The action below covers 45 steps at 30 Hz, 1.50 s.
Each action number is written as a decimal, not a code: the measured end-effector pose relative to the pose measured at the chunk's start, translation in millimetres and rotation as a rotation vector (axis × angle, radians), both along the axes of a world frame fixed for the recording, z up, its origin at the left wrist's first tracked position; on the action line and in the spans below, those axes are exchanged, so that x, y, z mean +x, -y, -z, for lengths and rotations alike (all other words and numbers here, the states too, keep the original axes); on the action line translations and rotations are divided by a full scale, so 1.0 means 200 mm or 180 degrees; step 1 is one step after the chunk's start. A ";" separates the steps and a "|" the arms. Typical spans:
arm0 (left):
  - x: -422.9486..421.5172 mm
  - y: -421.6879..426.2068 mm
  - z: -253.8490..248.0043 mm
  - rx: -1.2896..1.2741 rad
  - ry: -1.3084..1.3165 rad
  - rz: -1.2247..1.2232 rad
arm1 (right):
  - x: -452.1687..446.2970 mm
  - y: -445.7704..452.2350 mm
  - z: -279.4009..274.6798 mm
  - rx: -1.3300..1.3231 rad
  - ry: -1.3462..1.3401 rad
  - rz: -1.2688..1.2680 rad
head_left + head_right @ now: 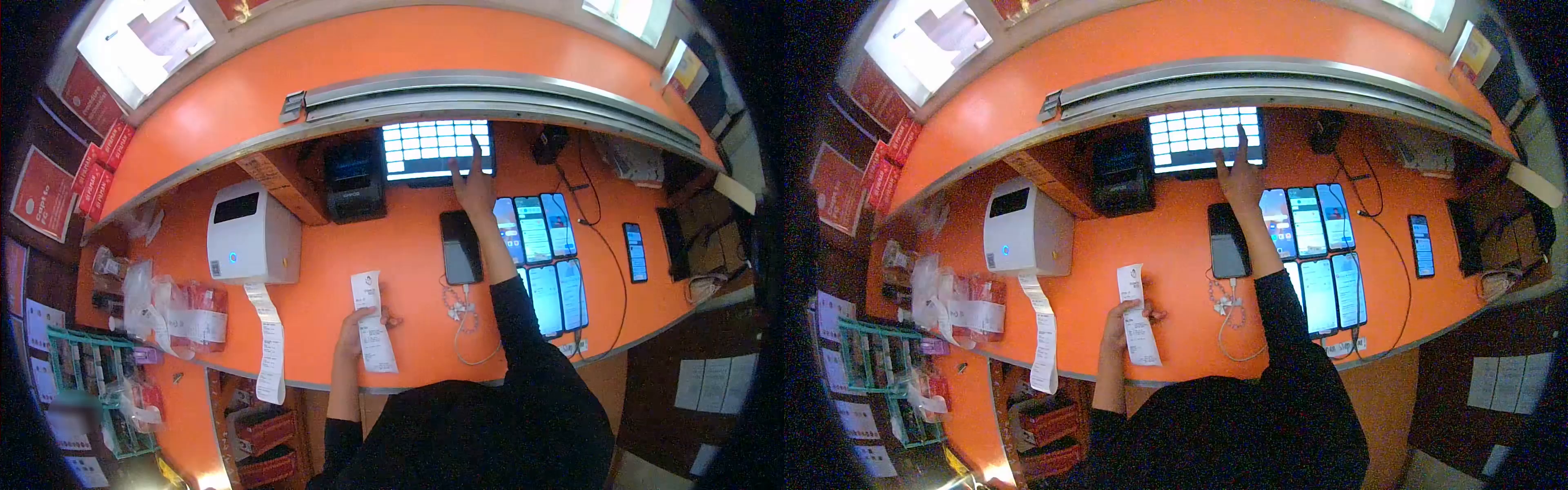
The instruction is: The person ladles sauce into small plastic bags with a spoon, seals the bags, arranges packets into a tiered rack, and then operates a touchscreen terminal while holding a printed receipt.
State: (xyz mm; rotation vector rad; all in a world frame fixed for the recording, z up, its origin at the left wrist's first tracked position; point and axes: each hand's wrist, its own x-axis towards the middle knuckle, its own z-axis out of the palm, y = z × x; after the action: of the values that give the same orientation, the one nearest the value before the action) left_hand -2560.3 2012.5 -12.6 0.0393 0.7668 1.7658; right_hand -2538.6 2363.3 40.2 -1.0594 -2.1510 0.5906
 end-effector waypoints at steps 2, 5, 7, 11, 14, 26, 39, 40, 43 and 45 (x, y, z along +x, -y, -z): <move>0.00 -0.01 0.00 0.0073 0.0006 0.0009 | 0.00 -0.01 0.01 -0.0020 0.0183 0.0078; -0.01 0.00 0.02 0.0130 -0.0008 0.0000 | 0.00 -0.01 0.00 -0.0158 0.0144 -0.0003; 0.00 0.00 0.02 0.0111 -0.0032 -0.0028 | 0.01 0.00 0.00 -0.0217 0.0133 -0.0030; 0.00 0.01 0.01 0.0105 -0.0028 0.0027 | 0.02 0.02 -0.06 -0.0510 0.0432 0.0005; -0.01 0.00 0.02 0.0092 -0.0049 0.0082 | 0.02 0.00 -0.02 -0.0449 0.0217 0.0095; -0.02 0.03 0.09 0.0000 0.0311 -0.0149 | -0.03 -0.37 0.42 0.0539 -0.0316 -0.0005; -0.02 0.01 0.15 0.0644 0.0180 0.0132 | 0.00 -0.32 0.25 0.0963 -0.0593 -0.0681; -0.02 0.01 0.15 0.0605 0.0169 0.0135 | 0.00 -0.30 0.24 0.1118 -0.0524 -0.0577; -0.02 0.00 0.17 0.0548 0.0226 0.0136 | 0.00 -0.32 0.25 0.1292 -0.0520 -0.0529; -0.02 0.01 0.16 0.0615 0.0266 0.0104 | 0.00 -0.35 0.28 0.1311 -0.0590 -0.0577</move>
State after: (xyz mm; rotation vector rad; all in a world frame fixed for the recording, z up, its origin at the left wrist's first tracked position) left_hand -2564.9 2011.4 -45.5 0.1064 0.5310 1.7936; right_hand -2539.0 2432.6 -16.4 -0.5697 -2.0949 0.2911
